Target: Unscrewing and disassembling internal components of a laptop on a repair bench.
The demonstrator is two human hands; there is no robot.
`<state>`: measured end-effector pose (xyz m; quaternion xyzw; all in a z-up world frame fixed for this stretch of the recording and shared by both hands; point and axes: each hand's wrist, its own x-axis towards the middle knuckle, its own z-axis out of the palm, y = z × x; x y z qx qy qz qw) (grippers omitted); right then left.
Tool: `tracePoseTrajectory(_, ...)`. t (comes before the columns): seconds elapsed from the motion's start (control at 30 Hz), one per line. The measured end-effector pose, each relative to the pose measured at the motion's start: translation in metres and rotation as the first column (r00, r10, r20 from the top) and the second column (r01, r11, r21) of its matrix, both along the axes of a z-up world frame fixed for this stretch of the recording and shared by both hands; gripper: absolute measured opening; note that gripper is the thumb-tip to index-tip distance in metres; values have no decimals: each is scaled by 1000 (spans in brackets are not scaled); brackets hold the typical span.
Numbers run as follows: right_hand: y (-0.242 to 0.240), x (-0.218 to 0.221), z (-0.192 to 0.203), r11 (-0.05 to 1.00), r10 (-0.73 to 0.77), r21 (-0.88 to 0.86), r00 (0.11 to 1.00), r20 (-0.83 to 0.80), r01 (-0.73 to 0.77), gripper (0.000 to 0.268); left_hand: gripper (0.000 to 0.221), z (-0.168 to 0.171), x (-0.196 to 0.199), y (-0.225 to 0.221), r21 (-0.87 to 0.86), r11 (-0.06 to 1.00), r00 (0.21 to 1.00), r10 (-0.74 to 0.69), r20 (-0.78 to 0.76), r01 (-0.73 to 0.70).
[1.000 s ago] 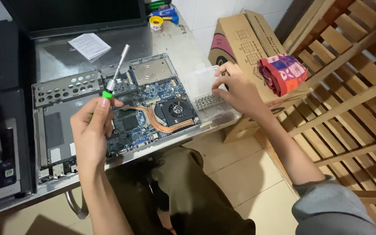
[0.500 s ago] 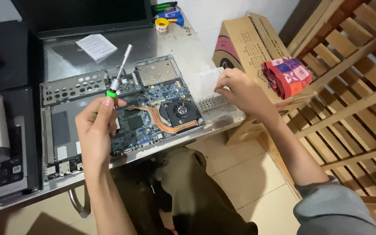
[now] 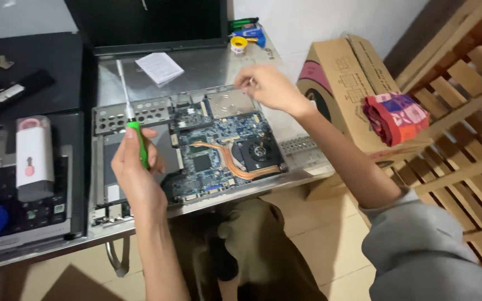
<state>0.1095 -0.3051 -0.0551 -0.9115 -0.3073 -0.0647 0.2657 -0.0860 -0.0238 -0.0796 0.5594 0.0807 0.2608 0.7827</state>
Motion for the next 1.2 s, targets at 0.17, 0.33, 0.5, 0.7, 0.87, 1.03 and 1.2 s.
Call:
tracePoseTrajectory(0.17, 54, 27, -35, 970, 48, -237, 999, -12, -49, 56, 47, -1, 0, 0, 3, 999, 999, 37, -36, -37)
tracePoseTrajectory(0.33, 71, 33, -36, 918, 18, -396, 1000, 25, -6, 50, 46, 3, -1, -3, -1, 1000, 998, 21, -63, -21)
tracePoseTrajectory(0.5, 77, 33, -32, 862, -21, -506, 999, 25, 30, 62, 49, 2, -2, -4, 40, 999, 998, 7, -59, -5)
tracePoseTrajectory(0.7, 86, 47, -38, 833, 11, -553, 999, 52, 20, 58, 47, 8, -5, -4, 36, 999, 998, -6, -69, 9)
tracePoseTrajectory(0.87, 88, 52, -36, 824, -15, -567, 1000, -10, 7, 58, 46, 7, -5, -5, 35, 999, 998, -15, -63, 17)
tracePoseTrajectory(1.03, 95, 57, -39, 812, -42, -584, 998, -49, 6, 66, 47, 5, -4, -6, 54, 998, 998, -18, -62, 21)
tracePoseTrajectory(1.2, 104, 66, -45, 795, -112, -606, 989, -97, 30, 27, 45, 5, -5, -4, 38, 999, 997, -28, -66, 30)
